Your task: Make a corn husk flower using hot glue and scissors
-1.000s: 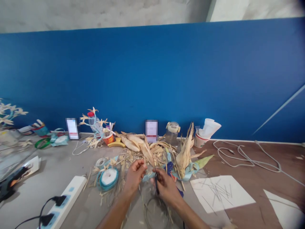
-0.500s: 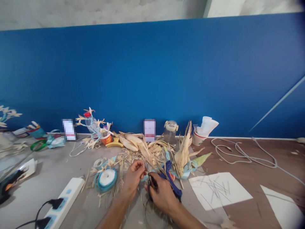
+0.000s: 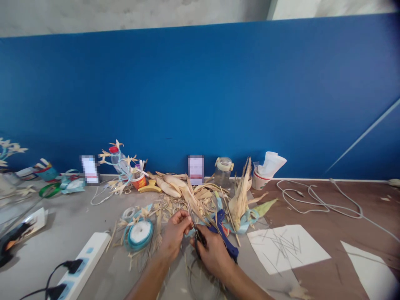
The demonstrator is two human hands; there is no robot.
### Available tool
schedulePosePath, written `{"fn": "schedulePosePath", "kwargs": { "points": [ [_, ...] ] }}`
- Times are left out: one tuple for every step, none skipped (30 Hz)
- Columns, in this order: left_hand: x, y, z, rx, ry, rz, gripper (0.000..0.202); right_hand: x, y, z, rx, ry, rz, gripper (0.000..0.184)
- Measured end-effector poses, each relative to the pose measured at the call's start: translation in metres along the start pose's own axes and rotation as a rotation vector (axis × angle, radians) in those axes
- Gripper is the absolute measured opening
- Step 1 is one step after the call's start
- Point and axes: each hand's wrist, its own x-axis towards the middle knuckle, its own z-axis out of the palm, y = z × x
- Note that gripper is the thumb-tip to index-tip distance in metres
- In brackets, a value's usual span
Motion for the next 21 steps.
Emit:
{"fn": "schedulePosePath", "kwargs": {
  "points": [
    [0.0001, -0.0003, -0.0002, -0.002, -0.002, 0.0, 0.022, 0.0, 0.0002, 0.0003, 0.011, 0.003, -0.007, 0.036],
    [0.0004, -0.0007, -0.0003, -0.005, -0.004, 0.0, 0.022, 0.0001, 0.0004, 0.0006, 0.026, 0.003, -0.016, 0.037],
    [0.0006, -0.0012, -0.0006, -0.01, -0.005, 0.0, 0.023, 0.0003, 0.0006, 0.0009, 0.04, 0.0, -0.026, 0.038],
    [0.001, -0.0018, -0.0008, -0.015, -0.009, 0.0, 0.023, 0.0004, 0.0008, 0.0013, 0.05, -0.003, -0.031, 0.039],
    [0.0013, -0.0023, -0.001, -0.019, -0.013, 0.0, 0.023, 0.0005, 0.001, 0.0016, 0.054, -0.005, -0.032, 0.04],
    [0.0015, -0.0027, -0.0011, -0.023, -0.015, 0.001, 0.023, 0.0005, 0.0012, 0.0019, 0.052, -0.005, -0.03, 0.04],
    [0.0017, -0.003, -0.0011, -0.026, -0.018, 0.001, 0.023, 0.0004, 0.0015, 0.0022, 0.049, -0.002, -0.028, 0.04],
    [0.0018, -0.0031, -0.0011, -0.028, -0.021, 0.001, 0.022, 0.0002, 0.0018, 0.0025, 0.048, -0.001, -0.027, 0.041],
    [0.0017, -0.003, -0.0009, -0.032, -0.022, 0.003, 0.022, 0.0, 0.002, 0.0027, 0.05, 0.001, -0.028, 0.041],
    [0.0016, -0.0027, -0.0006, -0.036, -0.022, 0.003, 0.022, -0.0003, 0.0022, 0.0029, 0.056, -0.001, -0.03, 0.041],
    [0.0013, -0.0023, -0.0003, -0.041, -0.021, 0.003, 0.022, -0.0006, 0.0023, 0.003, 0.066, -0.004, -0.033, 0.04],
    [0.001, -0.0018, 0.0, -0.045, -0.021, 0.002, 0.022, -0.0008, 0.0023, 0.0031, 0.079, -0.006, -0.034, 0.04],
    [0.0008, -0.0013, 0.0002, -0.048, -0.021, 0.001, 0.022, -0.0009, 0.0023, 0.0031, 0.092, -0.007, -0.033, 0.039],
    [0.0006, -0.0009, 0.0004, -0.048, -0.021, 0.001, 0.022, -0.0009, 0.0023, 0.0031, 0.105, -0.007, -0.031, 0.038],
    [0.0006, -0.0005, 0.0004, -0.045, -0.021, 0.0, 0.023, -0.0007, 0.0024, 0.0031, 0.119, -0.004, -0.031, 0.037],
    [0.0006, -0.0003, 0.0003, -0.04, -0.02, 0.002, 0.023, -0.0004, 0.0026, 0.003, 0.133, -0.001, -0.031, 0.035],
    [0.0008, -0.0001, 0.0, -0.034, -0.019, 0.004, 0.024, 0.0, 0.0031, 0.003, 0.146, 0.003, -0.027, 0.034],
    [0.001, 0.0001, -0.0003, -0.027, -0.017, 0.007, 0.024, 0.0005, 0.0037, 0.0029, 0.153, 0.013, -0.017, 0.032],
    [0.0013, 0.0003, -0.0008, -0.015, -0.015, 0.009, 0.023, 0.0009, 0.0044, 0.0027, 0.156, 0.024, -0.005, 0.03],
    [0.0015, 0.0005, -0.0013, 0.004, -0.012, 0.011, 0.023, 0.0013, 0.0051, 0.0025, 0.157, 0.035, 0.008, 0.03],
    [0.0017, 0.0008, -0.0017, 0.025, -0.009, 0.013, 0.022, 0.0016, 0.0056, 0.0021, 0.156, 0.044, 0.017, 0.03]
  ]
}}
